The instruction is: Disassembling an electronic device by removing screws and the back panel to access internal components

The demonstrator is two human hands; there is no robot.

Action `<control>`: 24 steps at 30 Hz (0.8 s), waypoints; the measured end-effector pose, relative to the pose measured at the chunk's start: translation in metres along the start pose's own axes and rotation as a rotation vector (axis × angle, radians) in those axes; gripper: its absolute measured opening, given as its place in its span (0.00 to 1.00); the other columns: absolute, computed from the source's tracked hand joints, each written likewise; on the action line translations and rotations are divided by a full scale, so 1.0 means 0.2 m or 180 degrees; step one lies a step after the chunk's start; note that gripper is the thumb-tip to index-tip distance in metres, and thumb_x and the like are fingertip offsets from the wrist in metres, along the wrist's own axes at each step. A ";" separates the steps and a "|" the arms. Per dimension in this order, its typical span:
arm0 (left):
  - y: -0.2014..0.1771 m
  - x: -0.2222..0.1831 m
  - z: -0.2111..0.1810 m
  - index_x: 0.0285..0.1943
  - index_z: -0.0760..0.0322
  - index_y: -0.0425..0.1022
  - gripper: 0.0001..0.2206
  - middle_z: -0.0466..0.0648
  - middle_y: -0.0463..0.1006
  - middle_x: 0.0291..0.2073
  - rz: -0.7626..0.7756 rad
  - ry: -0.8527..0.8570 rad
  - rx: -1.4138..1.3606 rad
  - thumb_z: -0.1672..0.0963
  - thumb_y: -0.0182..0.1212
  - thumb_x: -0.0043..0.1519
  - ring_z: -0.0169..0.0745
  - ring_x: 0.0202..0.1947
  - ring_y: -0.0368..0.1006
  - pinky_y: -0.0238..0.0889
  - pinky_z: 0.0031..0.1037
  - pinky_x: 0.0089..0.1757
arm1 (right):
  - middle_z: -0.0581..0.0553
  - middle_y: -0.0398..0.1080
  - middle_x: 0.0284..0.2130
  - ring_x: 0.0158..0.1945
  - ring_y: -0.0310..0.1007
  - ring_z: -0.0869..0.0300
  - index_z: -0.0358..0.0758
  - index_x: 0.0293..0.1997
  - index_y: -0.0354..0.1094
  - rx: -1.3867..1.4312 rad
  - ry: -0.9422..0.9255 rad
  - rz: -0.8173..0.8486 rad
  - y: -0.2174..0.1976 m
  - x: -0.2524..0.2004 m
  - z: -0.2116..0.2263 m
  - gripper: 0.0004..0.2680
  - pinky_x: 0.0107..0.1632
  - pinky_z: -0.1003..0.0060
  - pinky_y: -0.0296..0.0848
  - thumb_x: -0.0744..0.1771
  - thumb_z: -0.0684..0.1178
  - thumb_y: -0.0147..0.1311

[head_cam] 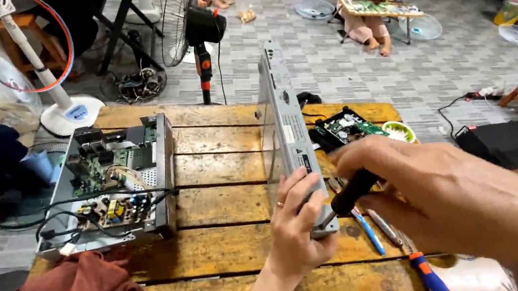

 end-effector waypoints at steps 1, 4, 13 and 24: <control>-0.01 0.00 0.00 0.47 0.71 0.68 0.14 0.62 0.72 0.54 -0.0046 0.0003 0.0002 0.59 0.55 0.54 0.67 0.61 0.67 0.58 0.60 0.61 | 0.55 0.80 0.32 0.29 0.81 0.55 0.53 0.49 0.63 0.0123 -0.0317 -0.0089 -0.02 -0.01 0.02 0.10 0.31 0.61 0.74 0.65 0.53 0.56; -0.01 -0.02 0.01 0.49 0.70 0.68 0.14 0.61 0.71 0.56 0.0006 -0.0069 0.0013 0.58 0.56 0.55 0.66 0.63 0.65 0.53 0.63 0.63 | 0.53 0.75 0.13 0.16 0.72 0.52 0.59 0.42 0.64 -0.0299 0.0058 0.0068 -0.01 0.01 -0.01 0.08 0.24 0.59 0.68 0.64 0.59 0.59; -0.01 -0.01 -0.01 0.51 0.70 0.67 0.14 0.60 0.71 0.54 0.0004 0.0068 0.0073 0.56 0.52 0.60 0.68 0.59 0.67 0.61 0.58 0.58 | 0.54 0.78 0.21 0.16 0.74 0.56 0.56 0.59 0.62 0.0184 -0.0673 0.0300 -0.10 0.08 0.15 0.17 0.23 0.62 0.71 0.63 0.49 0.57; 0.05 -0.02 -0.02 0.48 0.68 0.71 0.15 0.57 0.73 0.56 0.0082 -0.0075 0.0153 0.59 0.55 0.52 0.63 0.64 0.66 0.54 0.60 0.64 | 0.55 0.75 0.19 0.16 0.68 0.64 0.49 0.39 0.66 0.0753 -0.0629 -0.0341 -0.05 0.09 0.09 0.08 0.23 0.70 0.67 0.63 0.52 0.63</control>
Point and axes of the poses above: each hand's wrist, its own x-axis towards the middle knuckle, its own y-axis out of the palm, z = x × y, the point moved 6 cm from there along x, towards the middle knuckle
